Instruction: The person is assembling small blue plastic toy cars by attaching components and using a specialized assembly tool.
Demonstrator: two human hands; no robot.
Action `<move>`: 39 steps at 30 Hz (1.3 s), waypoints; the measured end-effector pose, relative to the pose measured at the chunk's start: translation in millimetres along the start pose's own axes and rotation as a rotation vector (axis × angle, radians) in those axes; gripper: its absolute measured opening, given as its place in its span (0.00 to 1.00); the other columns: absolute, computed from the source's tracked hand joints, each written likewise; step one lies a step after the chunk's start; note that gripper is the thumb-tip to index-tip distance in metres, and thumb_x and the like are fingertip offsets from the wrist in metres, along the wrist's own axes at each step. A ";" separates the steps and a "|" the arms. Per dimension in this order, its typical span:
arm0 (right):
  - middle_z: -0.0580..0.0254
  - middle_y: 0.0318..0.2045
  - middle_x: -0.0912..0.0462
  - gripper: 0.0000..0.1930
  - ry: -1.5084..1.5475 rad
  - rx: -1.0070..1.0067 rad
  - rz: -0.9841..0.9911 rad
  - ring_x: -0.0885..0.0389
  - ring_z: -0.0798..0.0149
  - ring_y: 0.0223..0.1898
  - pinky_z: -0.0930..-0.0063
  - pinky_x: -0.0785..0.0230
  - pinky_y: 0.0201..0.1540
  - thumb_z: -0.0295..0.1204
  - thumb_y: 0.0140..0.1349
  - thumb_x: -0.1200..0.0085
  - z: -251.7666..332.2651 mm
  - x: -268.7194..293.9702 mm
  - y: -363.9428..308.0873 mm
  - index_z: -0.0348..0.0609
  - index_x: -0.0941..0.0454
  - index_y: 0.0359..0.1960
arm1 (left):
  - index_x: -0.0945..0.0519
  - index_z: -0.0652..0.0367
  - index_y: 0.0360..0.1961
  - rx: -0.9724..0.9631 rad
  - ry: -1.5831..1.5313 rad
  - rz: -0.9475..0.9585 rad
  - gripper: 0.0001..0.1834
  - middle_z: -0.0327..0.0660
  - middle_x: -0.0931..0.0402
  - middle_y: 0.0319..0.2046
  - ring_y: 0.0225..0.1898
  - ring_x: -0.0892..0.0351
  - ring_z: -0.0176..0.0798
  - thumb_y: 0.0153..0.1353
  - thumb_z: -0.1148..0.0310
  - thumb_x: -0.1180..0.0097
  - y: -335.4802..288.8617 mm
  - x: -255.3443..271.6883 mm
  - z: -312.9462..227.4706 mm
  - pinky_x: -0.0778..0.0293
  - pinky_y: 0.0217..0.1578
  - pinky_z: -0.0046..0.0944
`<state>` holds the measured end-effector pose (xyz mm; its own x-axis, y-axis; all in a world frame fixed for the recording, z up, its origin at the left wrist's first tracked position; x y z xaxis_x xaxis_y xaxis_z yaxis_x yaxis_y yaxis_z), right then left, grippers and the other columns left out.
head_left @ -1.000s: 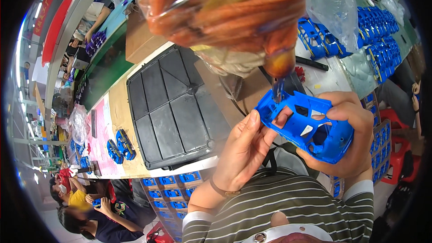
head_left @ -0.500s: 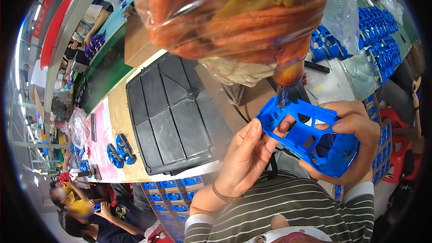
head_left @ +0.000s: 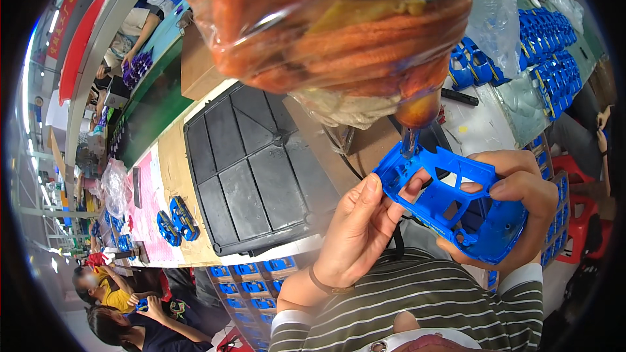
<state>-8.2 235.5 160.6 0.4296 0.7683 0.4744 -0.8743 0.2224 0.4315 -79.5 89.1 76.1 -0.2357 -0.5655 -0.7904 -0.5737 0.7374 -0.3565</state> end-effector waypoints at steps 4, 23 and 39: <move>0.54 0.41 0.22 0.22 -0.036 -0.012 0.014 0.18 0.53 0.36 0.68 0.24 0.34 0.29 0.31 0.27 0.6 0.0 -0.4 0.48 0.27 0.29 | 0.34 0.70 0.57 -0.002 -0.120 0.011 0.26 0.51 0.29 0.52 0.56 0.29 0.39 0.69 0.57 0.59 0.1 -1.5 -1.8 0.35 0.60 0.37; 0.48 0.41 0.22 0.26 0.006 0.120 -0.048 0.17 0.54 0.33 0.71 0.24 0.30 0.30 0.37 0.27 0.4 -1.7 -3.0 0.46 0.31 0.37 | 0.34 0.69 0.57 -0.018 -0.038 -0.019 0.27 0.47 0.28 0.51 0.54 0.29 0.38 0.68 0.55 0.56 -0.9 -1.5 -5.1 0.34 0.59 0.37; 0.52 0.43 0.23 0.23 0.035 -0.037 0.018 0.17 0.51 0.35 0.66 0.22 0.32 0.31 0.34 0.27 0.8 0.7 -3.6 0.50 0.28 0.32 | 0.32 0.67 0.55 -0.029 -0.016 -0.044 0.26 0.46 0.27 0.50 0.53 0.28 0.38 0.68 0.55 0.56 -1.5 -1.4 -6.3 0.33 0.58 0.38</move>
<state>-4.5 234.8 160.0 0.4066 0.7925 0.4546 -0.8897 0.2304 0.3942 -83.3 86.4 80.8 -0.1970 -0.5914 -0.7820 -0.6057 0.7006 -0.3772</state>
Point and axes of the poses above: each hand's wrist, its own y-axis towards the middle knuckle, its own x-axis out of the back of the hand, z = x × y, the point moved 4 cm from there along y, towards the middle knuckle
